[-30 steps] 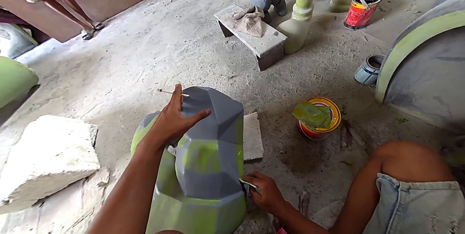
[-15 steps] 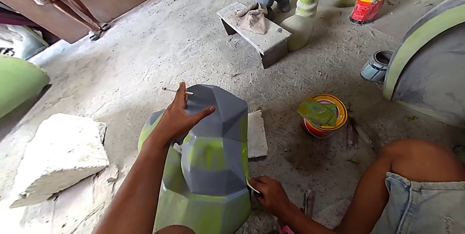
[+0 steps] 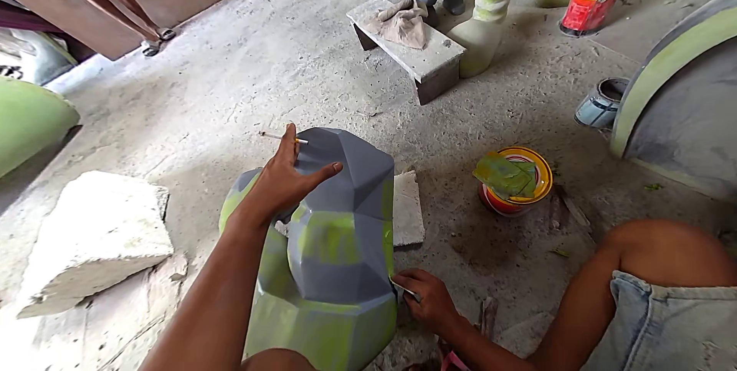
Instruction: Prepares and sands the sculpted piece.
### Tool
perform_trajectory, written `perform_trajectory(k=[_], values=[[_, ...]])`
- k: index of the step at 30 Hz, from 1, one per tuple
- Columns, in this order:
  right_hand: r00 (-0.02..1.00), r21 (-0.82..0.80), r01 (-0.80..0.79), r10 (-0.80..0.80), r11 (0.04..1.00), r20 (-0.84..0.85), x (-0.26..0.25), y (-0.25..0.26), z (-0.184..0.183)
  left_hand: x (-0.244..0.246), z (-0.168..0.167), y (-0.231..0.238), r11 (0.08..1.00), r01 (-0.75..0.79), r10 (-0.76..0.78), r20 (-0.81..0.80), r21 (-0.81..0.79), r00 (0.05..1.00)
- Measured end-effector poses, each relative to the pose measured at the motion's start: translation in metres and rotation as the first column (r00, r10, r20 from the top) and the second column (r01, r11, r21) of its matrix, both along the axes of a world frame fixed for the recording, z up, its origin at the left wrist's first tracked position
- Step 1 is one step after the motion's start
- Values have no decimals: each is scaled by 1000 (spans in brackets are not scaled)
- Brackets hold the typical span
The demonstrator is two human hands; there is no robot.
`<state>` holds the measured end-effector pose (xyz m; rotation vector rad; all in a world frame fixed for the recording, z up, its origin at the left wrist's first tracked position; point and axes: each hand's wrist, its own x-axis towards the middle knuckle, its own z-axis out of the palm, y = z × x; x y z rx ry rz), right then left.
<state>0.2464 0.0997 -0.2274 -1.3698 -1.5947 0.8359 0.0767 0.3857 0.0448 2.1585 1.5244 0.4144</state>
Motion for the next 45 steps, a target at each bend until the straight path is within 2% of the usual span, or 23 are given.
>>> perform_trajectory(k=[7,12,17,19,23,31,37,40,42,45], values=[[999,10,-52,52,999,16,8,-6,-2,4,6,-9,1000,8,-8,-6,-14,1000],[996,-14,55,-56,998,-65,9,6,-1,4,5,-8,1000,-3,3,-12,-15,1000],[981,91,-51,33,995,192,9,2,-3,6,7,-12,1000,-2,2,-3,-24,1000],[969,128,-77,44,989,242,11,0,-6,6,7,-11,1000,2,-2,-5,-20,1000],[964,123,-99,64,988,260,15,-4,-12,6,7,-9,1000,1,-1,-8,-23,1000],[985,133,21,-43,991,168,13,6,-4,5,6,-12,1000,-5,5,8,-19,1000],[930,148,-56,-3,987,367,6,-4,-4,1,2,-2,1000,-7,7,-35,4,999],[903,140,-94,25,986,429,12,-4,-7,4,5,-9,1000,-4,4,-2,-10,1000],[917,144,-63,0,988,400,15,-6,-10,7,8,-11,1000,-8,8,1,-22,1000],[969,114,63,-88,991,232,14,-1,-6,3,3,-5,1000,-10,10,-14,-3,1000]])
